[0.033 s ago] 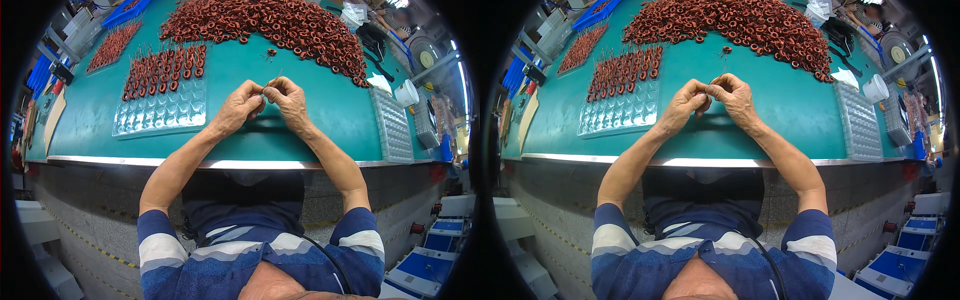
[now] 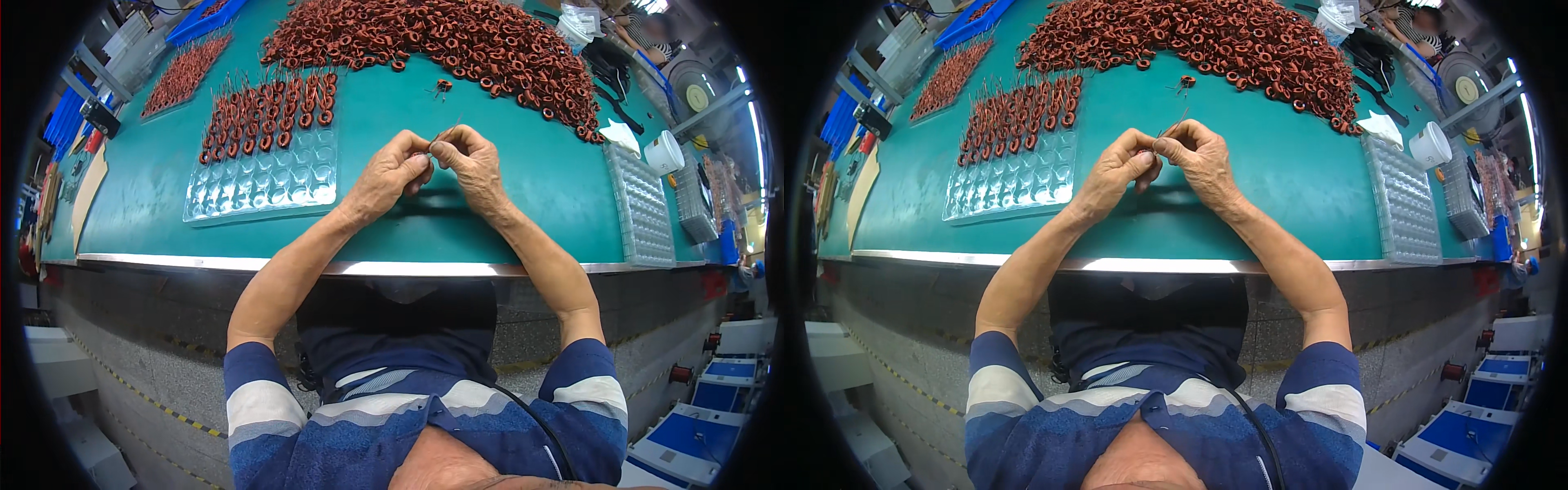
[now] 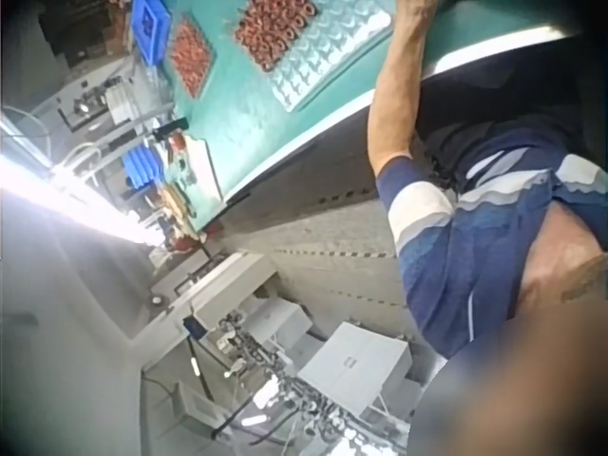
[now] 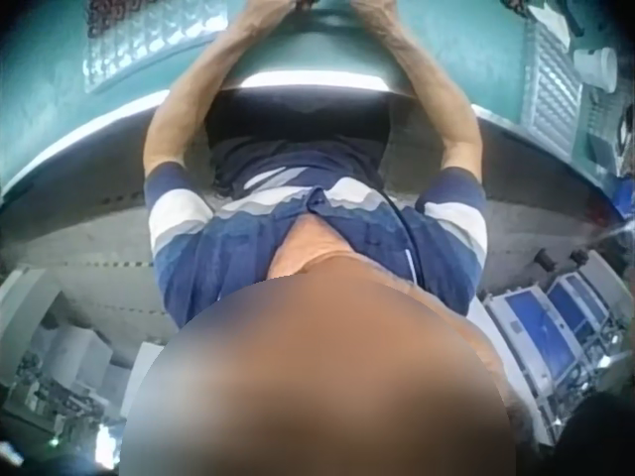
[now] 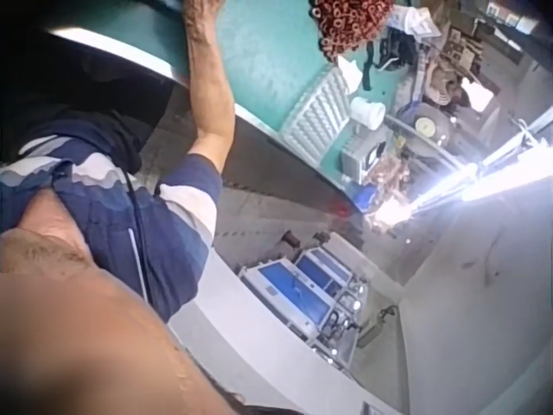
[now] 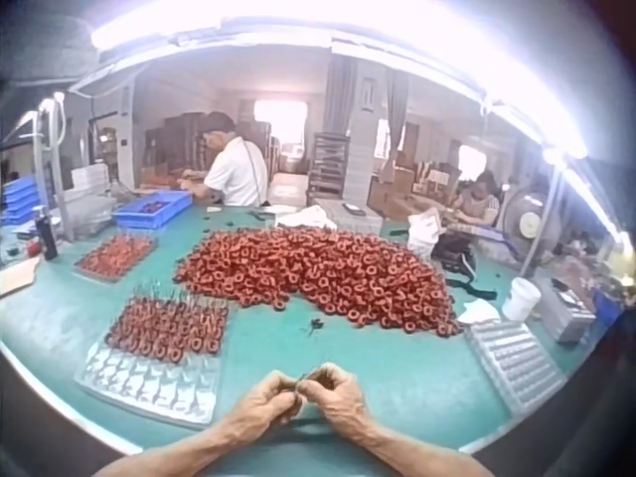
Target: The recorder is placing small red toroidal electronic components into individual slots of a clear plastic tray on a green workbench.
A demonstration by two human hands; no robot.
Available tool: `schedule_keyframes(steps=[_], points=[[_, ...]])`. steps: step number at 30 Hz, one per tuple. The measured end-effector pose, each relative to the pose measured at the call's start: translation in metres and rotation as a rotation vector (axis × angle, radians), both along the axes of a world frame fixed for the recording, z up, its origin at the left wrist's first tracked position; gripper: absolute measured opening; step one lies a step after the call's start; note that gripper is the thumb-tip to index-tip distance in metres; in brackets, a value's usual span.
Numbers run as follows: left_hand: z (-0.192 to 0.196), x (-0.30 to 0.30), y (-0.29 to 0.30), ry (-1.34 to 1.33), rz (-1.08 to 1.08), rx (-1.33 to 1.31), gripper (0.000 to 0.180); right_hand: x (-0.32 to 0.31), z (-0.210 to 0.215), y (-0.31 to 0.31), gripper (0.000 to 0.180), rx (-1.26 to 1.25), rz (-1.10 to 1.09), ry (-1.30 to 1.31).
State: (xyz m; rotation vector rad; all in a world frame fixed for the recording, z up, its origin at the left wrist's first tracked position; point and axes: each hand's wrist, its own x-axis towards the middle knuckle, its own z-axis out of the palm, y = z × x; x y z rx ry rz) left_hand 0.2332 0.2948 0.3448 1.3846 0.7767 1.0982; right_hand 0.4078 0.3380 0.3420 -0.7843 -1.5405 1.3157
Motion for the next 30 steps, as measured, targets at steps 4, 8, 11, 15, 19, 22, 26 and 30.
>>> schedule_keyframes(steps=[4,8,11,15,19,22,26,30], points=[[0.003,0.001,-0.002,-0.067,0.036,-0.061,0.023,-0.003,0.002,-0.003,0.027,0.027,-0.017,0.025],[0.005,0.002,-0.003,-0.121,0.031,-0.071,0.022,-0.001,0.001,-0.003,0.028,0.0,0.001,0.147],[0.004,0.003,-0.003,-0.121,0.031,-0.07,0.021,0.001,0.001,-0.003,0.032,-0.056,0.03,0.148],[-0.002,-0.002,0.001,-0.137,0.011,-0.097,0.019,-0.007,0.011,-0.008,0.034,-0.187,0.051,0.234],[-0.001,-0.004,0.0,-0.157,-0.037,-0.164,0.018,0.002,0.005,-0.002,0.032,-0.223,0.076,0.213],[-0.001,-0.004,0.003,-0.123,-0.124,-0.182,0.018,0.013,0.003,0.007,0.028,-0.252,0.159,0.148],[0.001,-0.005,0.002,-0.179,-0.087,-0.258,0.02,0.01,0.004,0.005,0.027,-0.336,0.15,0.192],[0.005,-0.007,0.0,-0.309,-0.103,-0.343,0.022,0.008,0.013,0.001,0.027,-0.255,0.252,0.284]])
